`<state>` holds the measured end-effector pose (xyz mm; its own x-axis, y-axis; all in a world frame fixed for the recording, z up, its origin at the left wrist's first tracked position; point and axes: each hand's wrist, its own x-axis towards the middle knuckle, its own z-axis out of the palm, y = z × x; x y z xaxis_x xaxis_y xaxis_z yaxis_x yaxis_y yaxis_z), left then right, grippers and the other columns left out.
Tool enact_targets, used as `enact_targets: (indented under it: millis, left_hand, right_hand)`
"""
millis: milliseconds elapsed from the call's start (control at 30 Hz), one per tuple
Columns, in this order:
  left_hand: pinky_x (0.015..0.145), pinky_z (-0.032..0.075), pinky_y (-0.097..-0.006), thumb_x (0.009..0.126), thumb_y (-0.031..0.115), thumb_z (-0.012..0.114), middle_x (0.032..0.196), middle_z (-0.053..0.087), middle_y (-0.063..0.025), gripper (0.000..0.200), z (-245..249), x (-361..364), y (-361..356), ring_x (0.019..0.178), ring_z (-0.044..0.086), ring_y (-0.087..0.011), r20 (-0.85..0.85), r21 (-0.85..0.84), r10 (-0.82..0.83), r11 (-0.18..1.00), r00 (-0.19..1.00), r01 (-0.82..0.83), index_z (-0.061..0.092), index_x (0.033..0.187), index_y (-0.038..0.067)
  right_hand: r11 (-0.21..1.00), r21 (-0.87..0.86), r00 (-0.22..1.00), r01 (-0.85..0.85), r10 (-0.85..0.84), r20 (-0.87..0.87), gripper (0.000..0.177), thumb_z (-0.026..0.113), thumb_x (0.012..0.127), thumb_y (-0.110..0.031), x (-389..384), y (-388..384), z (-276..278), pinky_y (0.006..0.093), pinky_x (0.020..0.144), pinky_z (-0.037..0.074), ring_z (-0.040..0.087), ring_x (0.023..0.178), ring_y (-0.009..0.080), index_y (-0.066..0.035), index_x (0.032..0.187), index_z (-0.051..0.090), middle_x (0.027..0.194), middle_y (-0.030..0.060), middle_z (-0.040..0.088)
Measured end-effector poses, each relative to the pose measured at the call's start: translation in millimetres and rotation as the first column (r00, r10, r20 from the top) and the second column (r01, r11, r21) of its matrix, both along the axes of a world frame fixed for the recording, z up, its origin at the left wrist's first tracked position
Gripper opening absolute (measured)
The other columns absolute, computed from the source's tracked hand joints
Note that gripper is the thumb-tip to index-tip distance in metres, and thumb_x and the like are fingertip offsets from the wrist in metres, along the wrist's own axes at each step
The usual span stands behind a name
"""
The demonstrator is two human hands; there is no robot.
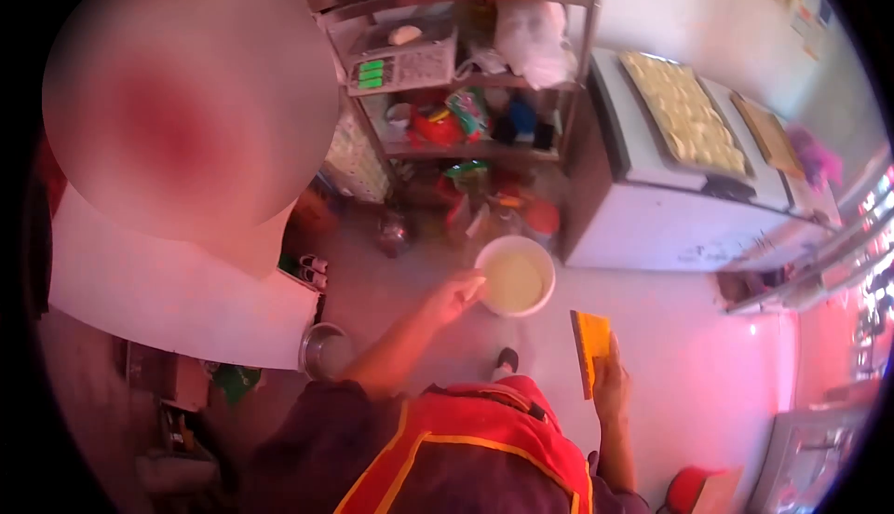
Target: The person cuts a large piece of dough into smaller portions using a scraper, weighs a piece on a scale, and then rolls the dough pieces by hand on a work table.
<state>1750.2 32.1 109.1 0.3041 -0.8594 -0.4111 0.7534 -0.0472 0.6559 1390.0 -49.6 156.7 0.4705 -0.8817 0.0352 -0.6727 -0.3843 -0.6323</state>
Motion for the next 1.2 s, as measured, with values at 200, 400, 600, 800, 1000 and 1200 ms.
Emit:
enact_targets:
  millis: [200, 400, 600, 800, 1000, 1200]
  left_hand:
    - [0.082, 0.052, -0.0273, 0.087, 0.008, 0.061, 0.101, 0.063, -0.0119, 0.026, 58.4, 96.1, -48.9, 0.086, 0.063, -0.0191, 0.072, -0.013, 0.256, 0.967, 0.964, -0.256, 0.057, 0.110, -0.005]
    - [0.075, 0.052, -0.0245, 0.085, 0.014, 0.067, 0.096, 0.065, -0.0114, 0.024, 72.7, 242.3, -91.1, 0.082, 0.062, -0.0150, 0.278, -0.092, 0.420, 0.907, 0.864, -0.411, 0.060, 0.099, -0.004]
    - [0.064, 0.045, -0.0283, 0.074, 0.023, 0.075, 0.076, 0.062, -0.0031, 0.020, 146.4, 442.2, -230.4, 0.070, 0.056, -0.0149, 0.901, -0.362, 0.428, 0.831, 0.071, -0.422, 0.065, 0.081, 0.007]
    - [0.081, 0.044, -0.0450, 0.068, 0.013, 0.070, 0.103, 0.060, -0.0092, 0.011, 129.3, 591.1, -365.7, 0.103, 0.051, -0.0309, 0.810, -0.500, 0.279, 0.787, -0.516, -0.361, 0.065, 0.078, 0.012]
    - [0.082, 0.045, -0.0457, 0.066, 0.011, 0.070, 0.111, 0.056, -0.0105, 0.025, 138.1, 605.0, -368.6, 0.107, 0.050, -0.0342, 0.887, -0.205, 0.010, 0.904, -0.461, -0.375, 0.064, 0.089, 0.016]
    - [0.087, 0.045, -0.0375, 0.077, 0.021, 0.071, 0.119, 0.058, -0.0123, 0.041, 188.9, 625.4, -329.7, 0.110, 0.054, -0.0293, 0.971, 0.043, -0.064, 0.994, 0.231, 0.096, 0.057, 0.112, 0.005]
  right_hand:
    - [0.977, -0.020, 0.970, -0.213, 0.214, 0.113, 0.052, 0.052, 0.091, -0.006, 124.5, -101.6, 16.6, 0.0347, 0.066, 0.049, 0.063, 0.072, 0.0333, -0.010, 0.140, 0.037, 0.083, 0.0213, 0.060]
    - [0.959, -0.080, 0.955, -0.272, 0.279, 0.098, 0.052, 0.050, 0.090, -0.003, 218.0, -159.9, 15.7, 0.0344, 0.066, 0.051, 0.065, 0.072, 0.0301, -0.010, 0.140, 0.038, 0.085, 0.0200, 0.062]
    - [1.000, 0.019, 0.999, 0.000, -0.001, 0.035, 0.050, 0.049, 0.093, -0.011, 292.5, -153.7, -0.7, 0.0368, 0.070, 0.053, 0.067, 0.085, 0.0319, -0.011, 0.141, 0.037, 0.097, 0.0217, 0.065]
    - [0.976, 0.068, 0.976, 0.208, -0.212, 0.056, 0.050, 0.043, 0.096, -0.021, 354.8, -139.0, 16.2, 0.0317, 0.069, 0.053, 0.067, 0.079, 0.0232, -0.013, 0.144, 0.033, 0.096, 0.0145, 0.066]
    - [0.967, 0.044, 0.968, 0.251, -0.251, -0.001, 0.049, 0.045, 0.096, -0.019, 388.2, -139.0, 26.6, 0.0351, 0.071, 0.054, 0.067, 0.083, 0.0295, -0.013, 0.144, 0.033, 0.097, 0.0174, 0.066]
    - [0.980, -0.018, 0.980, 0.197, -0.196, 0.036, 0.049, 0.047, 0.097, -0.018, 408.1, -153.5, 30.9, 0.0358, 0.071, 0.054, 0.067, 0.084, 0.0305, -0.014, 0.143, 0.033, 0.099, 0.0182, 0.066]
